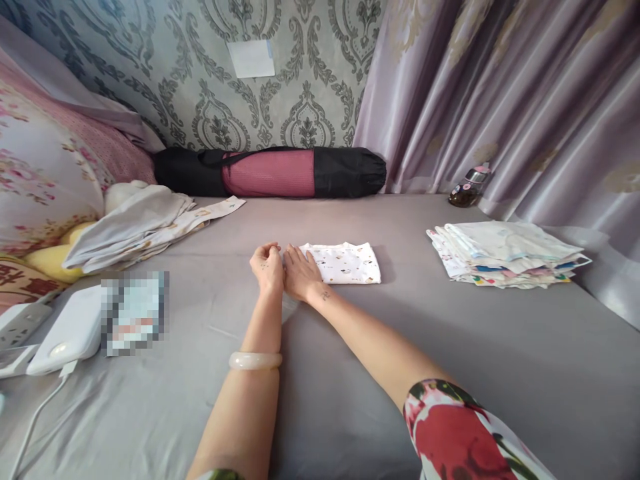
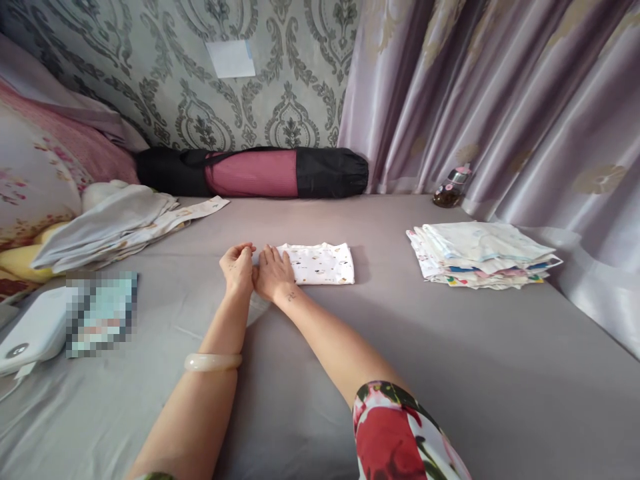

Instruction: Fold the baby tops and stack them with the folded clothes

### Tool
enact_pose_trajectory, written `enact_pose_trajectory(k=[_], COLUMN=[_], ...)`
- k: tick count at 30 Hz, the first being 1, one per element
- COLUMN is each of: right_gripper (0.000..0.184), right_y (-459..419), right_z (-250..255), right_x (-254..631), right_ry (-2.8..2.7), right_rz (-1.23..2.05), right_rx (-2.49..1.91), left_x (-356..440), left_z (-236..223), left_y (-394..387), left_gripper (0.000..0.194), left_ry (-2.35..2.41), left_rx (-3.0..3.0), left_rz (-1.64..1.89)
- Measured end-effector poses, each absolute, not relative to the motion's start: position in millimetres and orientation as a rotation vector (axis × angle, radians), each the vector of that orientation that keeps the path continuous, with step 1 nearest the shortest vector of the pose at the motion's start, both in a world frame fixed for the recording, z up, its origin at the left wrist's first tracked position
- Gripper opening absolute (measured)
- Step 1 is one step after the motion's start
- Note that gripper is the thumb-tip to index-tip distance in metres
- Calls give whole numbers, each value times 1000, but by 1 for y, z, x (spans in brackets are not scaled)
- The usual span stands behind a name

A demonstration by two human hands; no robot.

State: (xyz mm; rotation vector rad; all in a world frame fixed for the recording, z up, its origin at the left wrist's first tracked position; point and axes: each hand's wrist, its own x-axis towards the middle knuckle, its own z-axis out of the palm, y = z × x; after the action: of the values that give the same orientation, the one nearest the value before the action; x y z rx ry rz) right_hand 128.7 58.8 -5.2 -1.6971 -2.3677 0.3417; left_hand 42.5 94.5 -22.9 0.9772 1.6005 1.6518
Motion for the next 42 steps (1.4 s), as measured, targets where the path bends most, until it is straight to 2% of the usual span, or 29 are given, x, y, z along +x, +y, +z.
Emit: enact_pose_trajectory(k=[4,9,15,20,26,42], right_gripper=[55,53,51,50,50,48], right_y=[59,46,33,30,30,27], right_z=[1,10,6,-4,-13,-9], right_x=[132,158,204,217,216,227], right_ry=[-2349,-2244,-2198,-2209,-2197,-2026], right_rz=[398,298,187,169,107,123], right_rx=[-1675,-1655,-1754,-1789,-1778,-1867], left_x=[43,55,79,84,84,89], left_z=[-23,-14,-12,-20,-23,-16], left_y=[95,87,75,69,65,61], left_gripper=[25,26,29,31,36,41], left_ry=[1566,1649,1579,1537,1652,1642], left_rx=[1039,1384,2167,2496,2533,2573], left_rz=[1650,1558,1198,828,580,617])
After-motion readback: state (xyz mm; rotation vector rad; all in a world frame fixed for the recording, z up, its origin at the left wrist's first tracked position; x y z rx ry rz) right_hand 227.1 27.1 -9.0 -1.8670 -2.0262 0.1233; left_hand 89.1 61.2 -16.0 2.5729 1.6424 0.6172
